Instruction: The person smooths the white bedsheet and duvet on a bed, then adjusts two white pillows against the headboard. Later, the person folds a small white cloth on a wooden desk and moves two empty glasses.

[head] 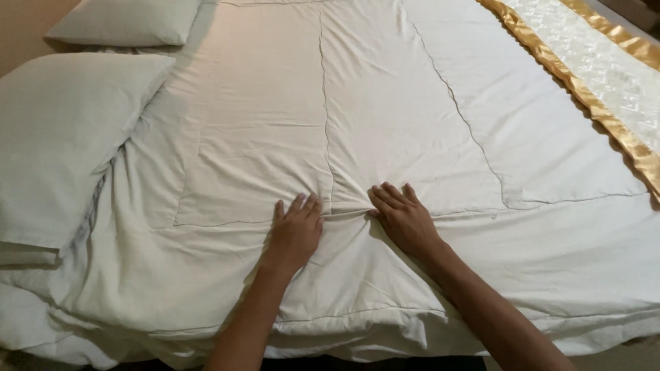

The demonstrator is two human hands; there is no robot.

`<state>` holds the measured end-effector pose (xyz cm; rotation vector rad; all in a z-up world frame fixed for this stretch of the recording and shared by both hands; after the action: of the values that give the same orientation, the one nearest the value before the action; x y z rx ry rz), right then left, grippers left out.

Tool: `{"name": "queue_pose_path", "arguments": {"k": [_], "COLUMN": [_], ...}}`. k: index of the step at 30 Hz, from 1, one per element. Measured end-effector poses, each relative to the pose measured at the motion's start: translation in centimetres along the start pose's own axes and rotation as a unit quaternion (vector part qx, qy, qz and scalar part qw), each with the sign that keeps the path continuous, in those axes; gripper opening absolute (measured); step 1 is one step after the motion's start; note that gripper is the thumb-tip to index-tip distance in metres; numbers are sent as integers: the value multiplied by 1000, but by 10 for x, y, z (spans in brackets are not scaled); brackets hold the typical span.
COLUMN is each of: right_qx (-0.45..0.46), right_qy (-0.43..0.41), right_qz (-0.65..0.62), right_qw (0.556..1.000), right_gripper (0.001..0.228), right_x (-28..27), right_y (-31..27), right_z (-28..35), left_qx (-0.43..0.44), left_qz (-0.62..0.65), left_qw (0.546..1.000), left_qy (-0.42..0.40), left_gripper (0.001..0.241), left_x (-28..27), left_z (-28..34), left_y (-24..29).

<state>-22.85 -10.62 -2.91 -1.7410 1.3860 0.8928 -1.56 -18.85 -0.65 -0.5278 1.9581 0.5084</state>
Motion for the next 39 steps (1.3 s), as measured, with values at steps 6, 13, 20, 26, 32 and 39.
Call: {"name": "queue_pose_path", "arguments": {"k": [6, 13, 20, 26, 32, 39], "right_qx": [20, 19, 20, 45, -3, -10], "right_qy": [-26, -42, -74, -135, -126, -123], "right_qz": [-2, -9, 13, -8, -2, 9], "right_qw": [999, 999, 997, 990, 992, 992], "right_gripper": [42, 40, 45, 56, 64, 69], "right_x": [-3, -3, -4, 1, 14, 11], "right_y": [-4, -6, -8, -11, -48, -65], "right_z": [5, 10, 3, -14, -35, -8], "left_qx": [1, 1, -12, -67, -137, -141], "left_qz": [10, 23, 36, 50, -3, -43], "left_qw": [999, 996, 998, 996, 987, 986], "left_qy": [30, 86, 49, -12, -81, -77], "left_gripper": [31, 29, 33, 52, 71, 77], "left_x": [25, 27, 14, -12, -6, -30], "left_z": [22, 32, 30, 24, 40, 62], "left_y": [-5, -4, -5, -22, -45, -23]}}
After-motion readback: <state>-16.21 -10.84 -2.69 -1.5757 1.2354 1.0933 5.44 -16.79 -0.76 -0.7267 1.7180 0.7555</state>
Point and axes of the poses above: each hand's wrist, its own z-axis away from the middle knuckle, its own x-axis out of the palm, y = z × x, the point moved 5 cm from there along -z, towards the middle knuckle, and after that the axes turned 1 degree about -y, right-handed, at the moved point
